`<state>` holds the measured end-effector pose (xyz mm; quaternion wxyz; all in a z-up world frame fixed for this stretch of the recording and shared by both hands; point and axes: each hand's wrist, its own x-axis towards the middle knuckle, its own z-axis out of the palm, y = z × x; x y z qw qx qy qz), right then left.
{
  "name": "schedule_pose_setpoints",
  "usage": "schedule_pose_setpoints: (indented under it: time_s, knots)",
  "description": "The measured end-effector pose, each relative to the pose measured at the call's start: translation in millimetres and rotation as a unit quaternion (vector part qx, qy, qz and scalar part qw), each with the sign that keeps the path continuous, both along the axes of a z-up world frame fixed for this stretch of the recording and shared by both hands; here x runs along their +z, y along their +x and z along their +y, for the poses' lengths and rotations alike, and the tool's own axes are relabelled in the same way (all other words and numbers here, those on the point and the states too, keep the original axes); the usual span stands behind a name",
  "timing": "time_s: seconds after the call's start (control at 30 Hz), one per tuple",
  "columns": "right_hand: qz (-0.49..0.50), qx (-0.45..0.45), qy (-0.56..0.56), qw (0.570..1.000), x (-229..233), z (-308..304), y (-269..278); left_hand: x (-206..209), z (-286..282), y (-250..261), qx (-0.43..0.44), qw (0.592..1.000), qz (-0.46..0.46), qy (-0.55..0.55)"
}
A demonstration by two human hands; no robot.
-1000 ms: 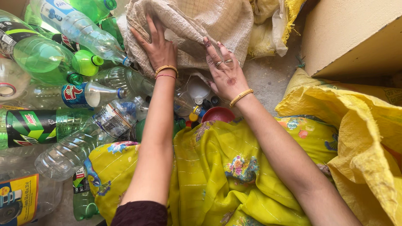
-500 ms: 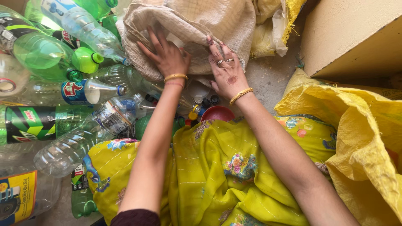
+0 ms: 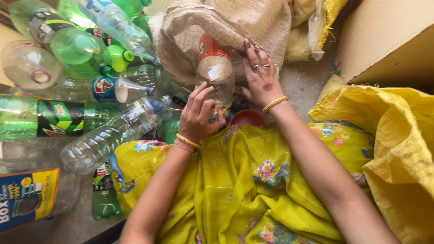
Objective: The person sits on the floor and sorts empty plastic bottles by removing caps and placing them into a burlap sack. They handle multiple bottles one at a time, including clear, green, and branded containers, and also place a small jar into the sack.
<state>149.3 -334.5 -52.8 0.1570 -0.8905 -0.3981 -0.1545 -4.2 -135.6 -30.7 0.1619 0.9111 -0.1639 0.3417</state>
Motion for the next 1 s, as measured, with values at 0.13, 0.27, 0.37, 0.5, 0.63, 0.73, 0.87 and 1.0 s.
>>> schedule_pose_setpoints:
  time_s: [0.13,0.27,0.37,0.5,0.63,0.73,0.87,1.0]
  knots:
    - [-0.025,0.001,-0.016,1.000,-5.5,-4.7,-9.4,-14.4,5.1,14.6,0.050,0.996,0.062,-0.046]
    - [-0.058,0.003,-0.066,0.996,-13.7,-12.4,-17.7,-21.2,-3.2,19.7,0.002,0.992,0.107,-0.061]
    - [-0.135,0.011,-0.047,0.990,-15.8,-16.4,-18.1,-23.4,-6.2,19.1,-0.067,0.995,0.069,-0.015]
    - [-0.046,0.014,-0.019,0.999,-10.6,-14.5,-22.7,-30.4,-6.6,27.3,0.047,0.997,0.028,0.055]
    - [-0.017,0.053,-0.008,0.998,7.5,-9.7,-31.3,-30.7,-2.8,28.8,0.053,0.998,-0.019,-0.041]
    - [-0.012,0.075,0.011,0.997,21.2,-8.6,-40.4,-23.4,1.4,17.9,0.034,0.987,-0.038,-0.149]
    - [-0.029,0.056,0.009,0.998,33.6,-14.5,-47.4,-15.0,3.3,5.0,0.035,0.931,-0.010,-0.363]
    - [-0.030,0.035,-0.008,0.999,38.1,-25.0,-44.3,-12.9,9.8,1.9,0.008,0.895,0.015,-0.446]
